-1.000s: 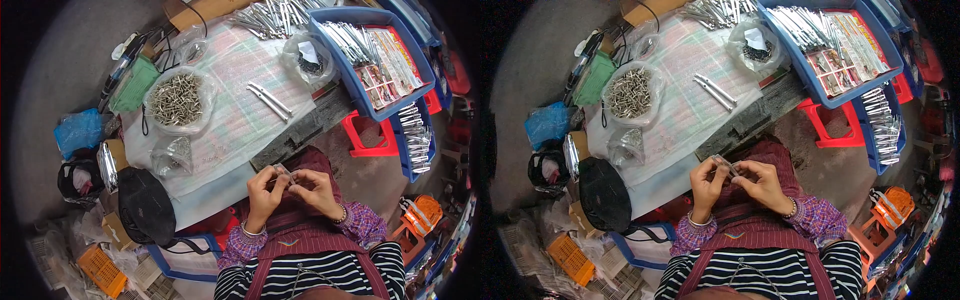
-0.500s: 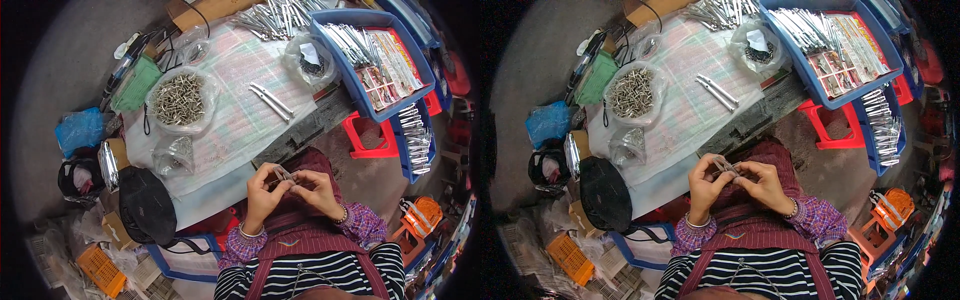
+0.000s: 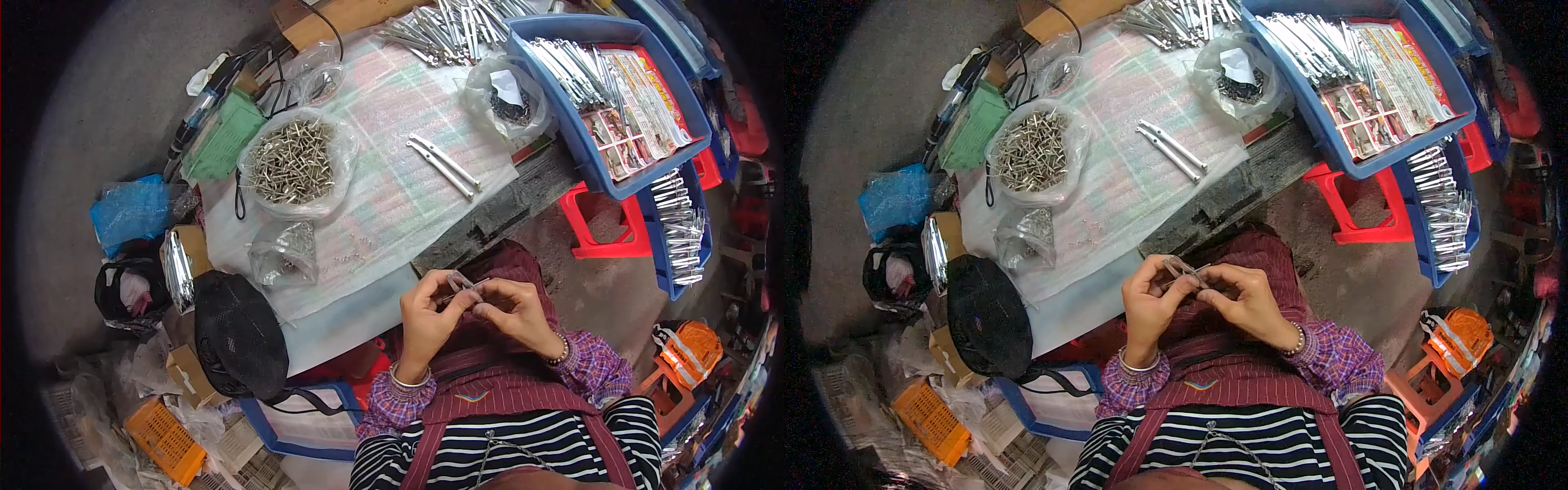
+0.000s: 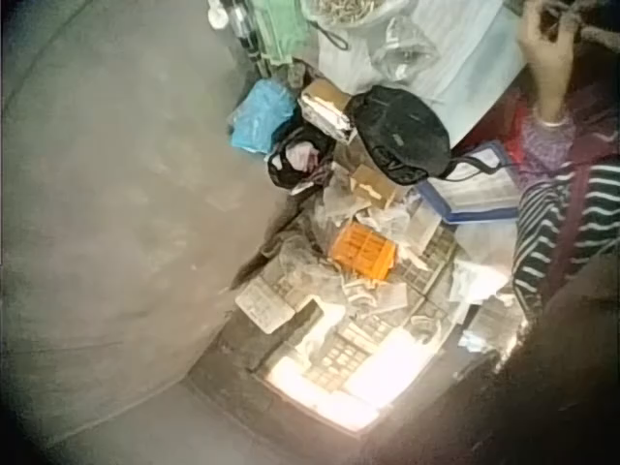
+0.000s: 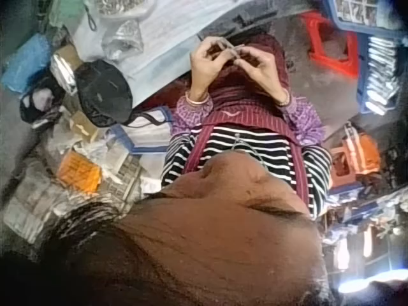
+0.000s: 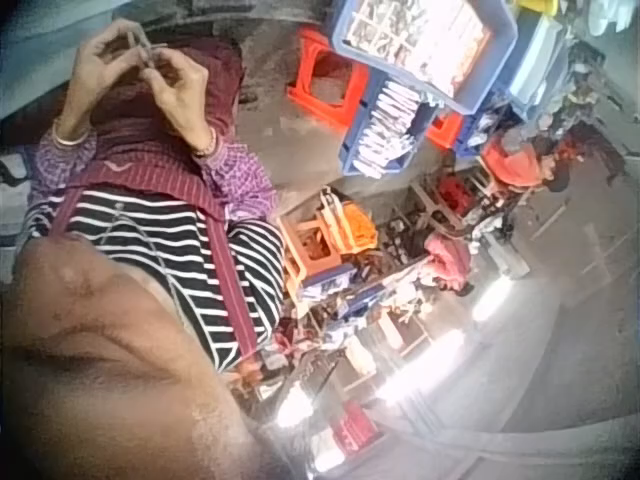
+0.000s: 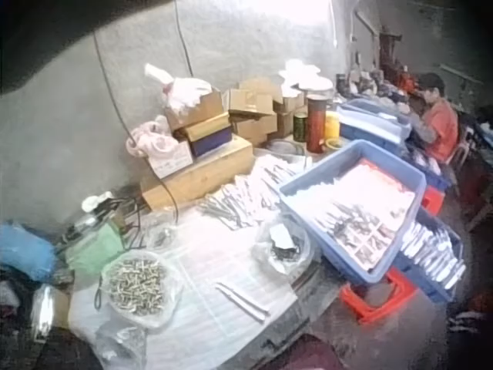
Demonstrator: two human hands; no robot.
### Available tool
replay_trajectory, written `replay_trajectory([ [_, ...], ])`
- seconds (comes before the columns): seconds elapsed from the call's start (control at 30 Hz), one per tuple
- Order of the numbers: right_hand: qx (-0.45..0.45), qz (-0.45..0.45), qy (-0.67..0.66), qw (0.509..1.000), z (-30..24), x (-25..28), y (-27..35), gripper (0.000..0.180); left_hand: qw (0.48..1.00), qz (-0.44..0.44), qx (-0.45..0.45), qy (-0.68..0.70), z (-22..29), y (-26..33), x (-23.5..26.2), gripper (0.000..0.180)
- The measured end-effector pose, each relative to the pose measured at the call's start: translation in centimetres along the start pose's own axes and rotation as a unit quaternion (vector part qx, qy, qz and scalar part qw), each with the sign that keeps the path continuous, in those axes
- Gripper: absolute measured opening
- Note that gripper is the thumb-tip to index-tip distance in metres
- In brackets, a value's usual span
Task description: Assembling small metal components by manually joining metal pins and brackets at a workbench.
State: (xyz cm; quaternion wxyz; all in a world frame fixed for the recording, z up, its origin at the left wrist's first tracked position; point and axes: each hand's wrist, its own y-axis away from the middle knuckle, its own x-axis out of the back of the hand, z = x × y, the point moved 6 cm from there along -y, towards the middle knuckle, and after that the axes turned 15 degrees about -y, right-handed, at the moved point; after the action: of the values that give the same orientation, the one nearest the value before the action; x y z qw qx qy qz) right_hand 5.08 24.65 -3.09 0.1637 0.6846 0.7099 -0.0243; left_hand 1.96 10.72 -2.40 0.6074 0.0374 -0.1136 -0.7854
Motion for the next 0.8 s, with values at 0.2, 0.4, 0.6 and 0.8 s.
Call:
replay_trajectory([
  [0.2, -0.075, -0.064, 0.015, 0.995, 0.3, -0.2, 0.3, 0.020, 1.000, 0.020, -0.003, -0.020, 0.4, -0.1, 0.4, 0.020],
  [0.4, -0.025, -0.066, 0.036, 0.997, -0.5, -0.4, 0.3, 0.020, 0.982, 0.064, -0.068, -0.162, 0.2, 0.0, 1.0, 0.015],
  [0.6, 0.026, -0.050, 0.064, 0.996, -1.2, -0.3, 0.2, 0.019, 0.989, 0.090, -0.059, -0.099, 1.1, -0.5, 0.5, 0.018],
  [0.8, 0.015, -0.054, 0.057, 0.997, -1.6, -0.7, 0.3, 0.019, 0.986, 0.065, -0.072, -0.133, 0.4, -0.3, 0.8, 0.018],
])
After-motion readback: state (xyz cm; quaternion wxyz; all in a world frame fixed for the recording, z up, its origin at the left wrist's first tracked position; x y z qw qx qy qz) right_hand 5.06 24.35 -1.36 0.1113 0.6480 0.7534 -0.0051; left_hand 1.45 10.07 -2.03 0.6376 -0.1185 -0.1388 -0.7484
